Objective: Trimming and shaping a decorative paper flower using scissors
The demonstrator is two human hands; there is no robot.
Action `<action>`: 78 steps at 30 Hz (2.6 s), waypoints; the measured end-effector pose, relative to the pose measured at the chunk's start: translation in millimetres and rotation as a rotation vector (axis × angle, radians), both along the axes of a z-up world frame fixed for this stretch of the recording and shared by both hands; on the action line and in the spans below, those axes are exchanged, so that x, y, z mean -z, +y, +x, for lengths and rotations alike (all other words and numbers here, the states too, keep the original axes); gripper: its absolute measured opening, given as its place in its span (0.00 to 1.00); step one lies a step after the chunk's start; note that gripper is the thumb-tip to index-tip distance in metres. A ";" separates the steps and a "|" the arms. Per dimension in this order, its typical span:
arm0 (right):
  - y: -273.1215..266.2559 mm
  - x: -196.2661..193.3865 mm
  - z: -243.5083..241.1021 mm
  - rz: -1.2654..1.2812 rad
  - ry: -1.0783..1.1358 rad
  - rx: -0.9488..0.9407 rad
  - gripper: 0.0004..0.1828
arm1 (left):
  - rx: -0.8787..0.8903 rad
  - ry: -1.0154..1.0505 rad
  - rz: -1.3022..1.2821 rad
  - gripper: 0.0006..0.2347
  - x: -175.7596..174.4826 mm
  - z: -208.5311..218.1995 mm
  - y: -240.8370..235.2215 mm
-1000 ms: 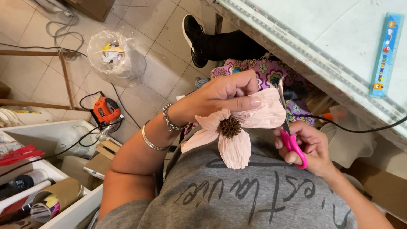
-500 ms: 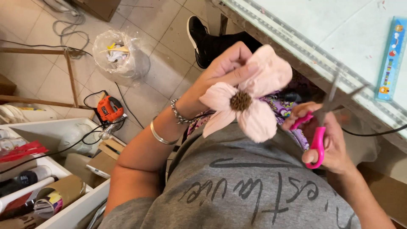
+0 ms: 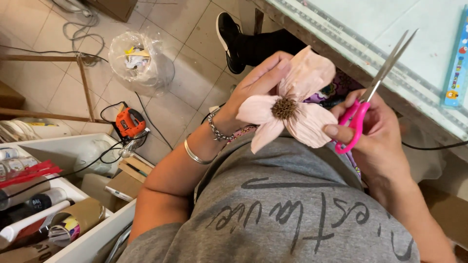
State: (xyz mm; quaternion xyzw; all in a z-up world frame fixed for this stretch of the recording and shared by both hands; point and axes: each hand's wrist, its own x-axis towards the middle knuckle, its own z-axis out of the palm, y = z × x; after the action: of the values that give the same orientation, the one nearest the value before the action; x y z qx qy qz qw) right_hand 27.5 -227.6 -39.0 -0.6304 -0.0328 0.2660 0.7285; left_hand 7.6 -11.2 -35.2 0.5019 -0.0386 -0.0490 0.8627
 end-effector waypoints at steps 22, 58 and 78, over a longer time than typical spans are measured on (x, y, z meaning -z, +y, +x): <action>-19.9 4.1 7.0 0.548 -0.040 0.027 0.35 | -0.365 -0.280 0.656 0.05 180.6 -24.0 7.7; -5.9 -21.1 -5.7 0.123 -0.428 0.182 0.28 | 0.040 -0.383 -0.479 0.20 91.2 10.5 20.3; 31.8 -58.9 14.1 0.037 -0.683 0.165 0.34 | -0.026 -0.242 -0.531 0.06 -6.9 36.9 13.6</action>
State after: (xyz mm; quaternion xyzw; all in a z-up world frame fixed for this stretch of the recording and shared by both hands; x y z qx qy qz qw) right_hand 41.7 -195.8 19.9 -0.6703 -0.2286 -0.0205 0.7057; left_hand 44.5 2.3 -28.4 0.2611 -0.1462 0.0343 0.9535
